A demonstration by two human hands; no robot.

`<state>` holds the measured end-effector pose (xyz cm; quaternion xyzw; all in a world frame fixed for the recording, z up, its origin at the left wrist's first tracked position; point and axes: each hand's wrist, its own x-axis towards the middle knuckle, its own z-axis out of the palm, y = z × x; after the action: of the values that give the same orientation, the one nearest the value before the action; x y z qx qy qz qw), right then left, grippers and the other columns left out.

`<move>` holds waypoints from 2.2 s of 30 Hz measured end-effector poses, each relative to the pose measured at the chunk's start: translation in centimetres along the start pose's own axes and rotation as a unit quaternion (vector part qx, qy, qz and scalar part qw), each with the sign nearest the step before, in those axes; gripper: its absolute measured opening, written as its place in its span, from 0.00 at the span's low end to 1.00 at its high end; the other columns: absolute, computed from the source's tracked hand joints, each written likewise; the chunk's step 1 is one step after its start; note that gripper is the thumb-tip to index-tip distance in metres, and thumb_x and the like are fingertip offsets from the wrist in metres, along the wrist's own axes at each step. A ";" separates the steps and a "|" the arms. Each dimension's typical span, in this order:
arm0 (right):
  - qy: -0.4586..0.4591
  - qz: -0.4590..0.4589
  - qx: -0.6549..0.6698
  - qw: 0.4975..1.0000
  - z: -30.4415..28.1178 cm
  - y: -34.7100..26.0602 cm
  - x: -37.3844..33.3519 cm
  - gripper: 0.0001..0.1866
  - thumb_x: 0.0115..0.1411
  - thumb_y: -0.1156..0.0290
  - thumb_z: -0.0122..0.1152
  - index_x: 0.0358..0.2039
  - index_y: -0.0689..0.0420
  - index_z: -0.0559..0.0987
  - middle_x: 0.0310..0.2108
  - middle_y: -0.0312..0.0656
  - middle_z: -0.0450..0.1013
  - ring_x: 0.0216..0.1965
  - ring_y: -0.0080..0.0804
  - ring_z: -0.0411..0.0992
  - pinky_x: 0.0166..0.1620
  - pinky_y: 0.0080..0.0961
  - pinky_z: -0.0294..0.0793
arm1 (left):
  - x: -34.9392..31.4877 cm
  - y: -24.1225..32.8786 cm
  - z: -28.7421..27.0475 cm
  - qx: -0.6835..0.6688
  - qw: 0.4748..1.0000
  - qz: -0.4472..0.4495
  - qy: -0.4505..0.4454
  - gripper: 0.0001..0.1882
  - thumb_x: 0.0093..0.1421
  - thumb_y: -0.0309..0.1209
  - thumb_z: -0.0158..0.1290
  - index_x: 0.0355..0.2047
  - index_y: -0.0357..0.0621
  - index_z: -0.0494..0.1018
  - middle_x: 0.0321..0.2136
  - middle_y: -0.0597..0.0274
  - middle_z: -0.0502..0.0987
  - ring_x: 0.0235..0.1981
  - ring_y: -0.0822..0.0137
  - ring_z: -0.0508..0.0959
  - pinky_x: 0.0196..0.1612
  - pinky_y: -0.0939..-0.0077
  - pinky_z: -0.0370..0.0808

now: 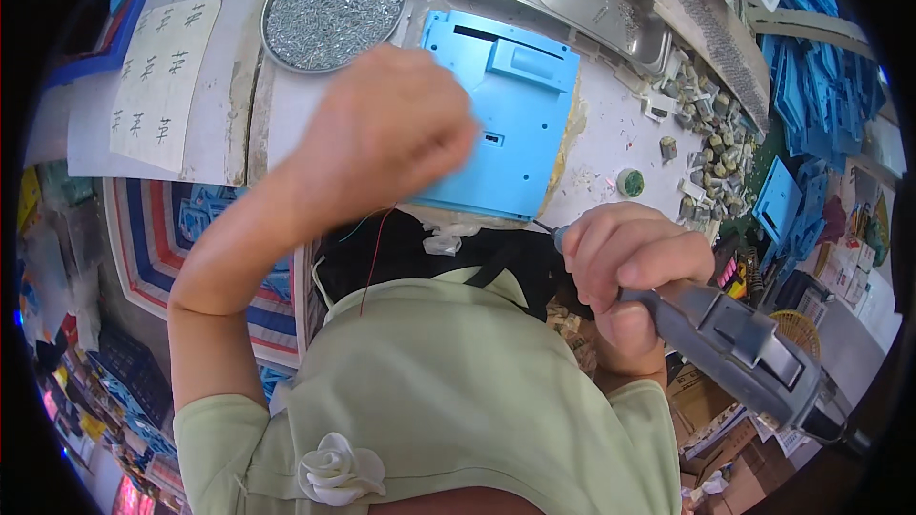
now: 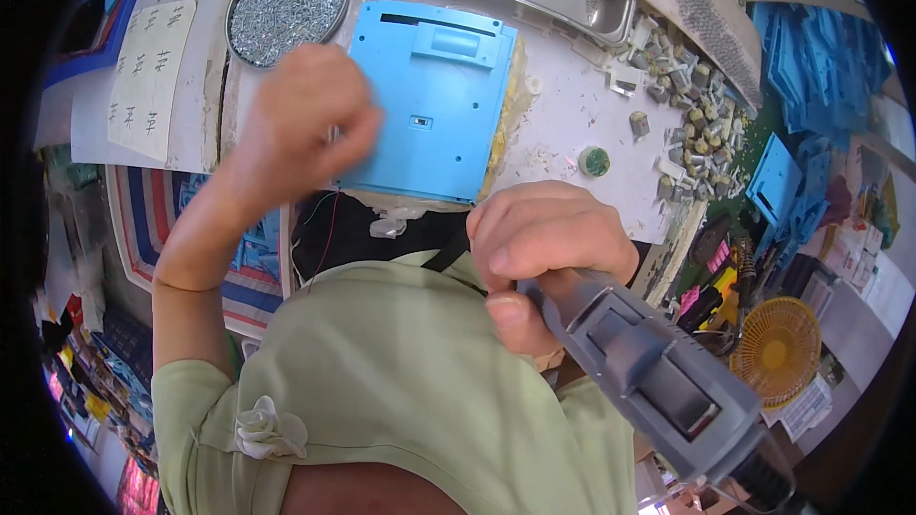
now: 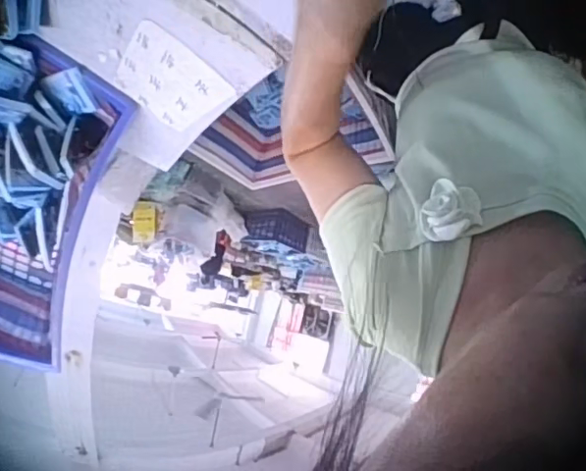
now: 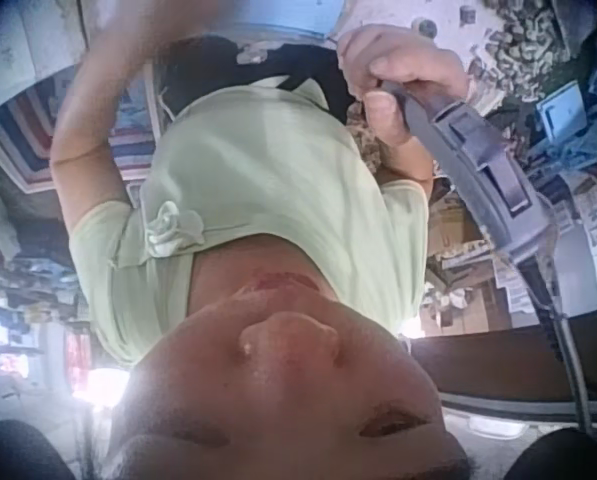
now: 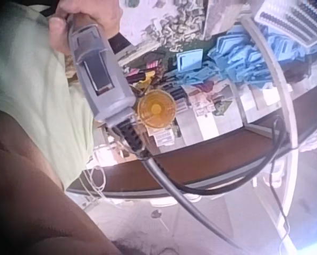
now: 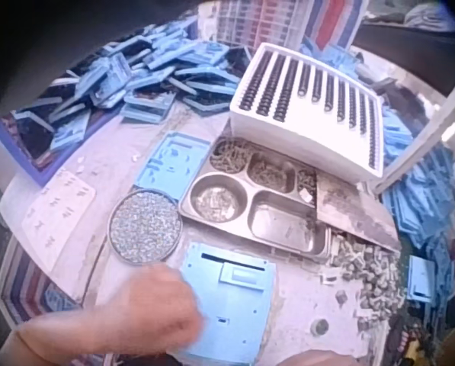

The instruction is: Assembling and soldering components into a blue plastic electronic housing.

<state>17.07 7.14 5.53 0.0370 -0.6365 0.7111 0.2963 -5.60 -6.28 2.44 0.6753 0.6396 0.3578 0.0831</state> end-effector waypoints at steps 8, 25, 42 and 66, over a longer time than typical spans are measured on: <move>-0.072 0.003 -0.096 0.993 1.1 0.4 0.5 0.11 0.63 0.70 0.64 0.35 0.56 0.69 0.15 0.35 0.69 0.15 0.30 0.68 0.26 0.31 0.75 | -0.6 -0.2 3.3 -0.065 0.997 0.050 -0.014 0.06 0.57 0.23 0.59 0.29 0.40 0.72 0.50 0.58 0.79 0.57 0.56 0.78 0.62 0.51 0.73; -0.101 -0.035 -0.069 0.992 -1.2 1.2 5.8 0.16 0.63 0.64 0.68 0.31 0.53 0.68 0.16 0.35 0.69 0.14 0.30 0.68 0.25 0.31 0.75 | -0.8 -0.8 3.8 -0.088 0.995 0.043 -0.006 0.05 0.56 0.25 0.60 0.30 0.40 0.74 0.49 0.59 0.79 0.58 0.59 0.78 0.63 0.51 0.73; -0.024 -0.033 -0.051 0.998 -2.7 1.6 8.1 0.15 0.61 0.64 0.70 0.39 0.55 0.73 0.15 0.35 0.70 0.15 0.32 0.69 0.25 0.33 0.74 | -0.9 -0.5 3.5 -0.114 0.993 0.023 -0.035 0.06 0.56 0.26 0.61 0.28 0.42 0.73 0.51 0.56 0.79 0.58 0.58 0.77 0.62 0.51 0.74; -0.053 -0.008 0.001 0.999 -3.9 2.6 13.5 0.10 0.64 0.66 0.64 0.41 0.52 0.71 0.16 0.30 0.66 0.16 0.23 0.61 0.25 0.28 0.64 | -1.0 0.2 3.2 -0.198 0.980 -0.034 0.001 0.07 0.56 0.23 0.63 0.34 0.41 0.77 0.49 0.57 0.81 0.55 0.59 0.80 0.62 0.51 0.73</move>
<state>6.06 15.77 8.34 0.0801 -0.6505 0.7061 0.2681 -3.46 -6.14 -0.17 0.6228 0.5790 0.4751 0.2262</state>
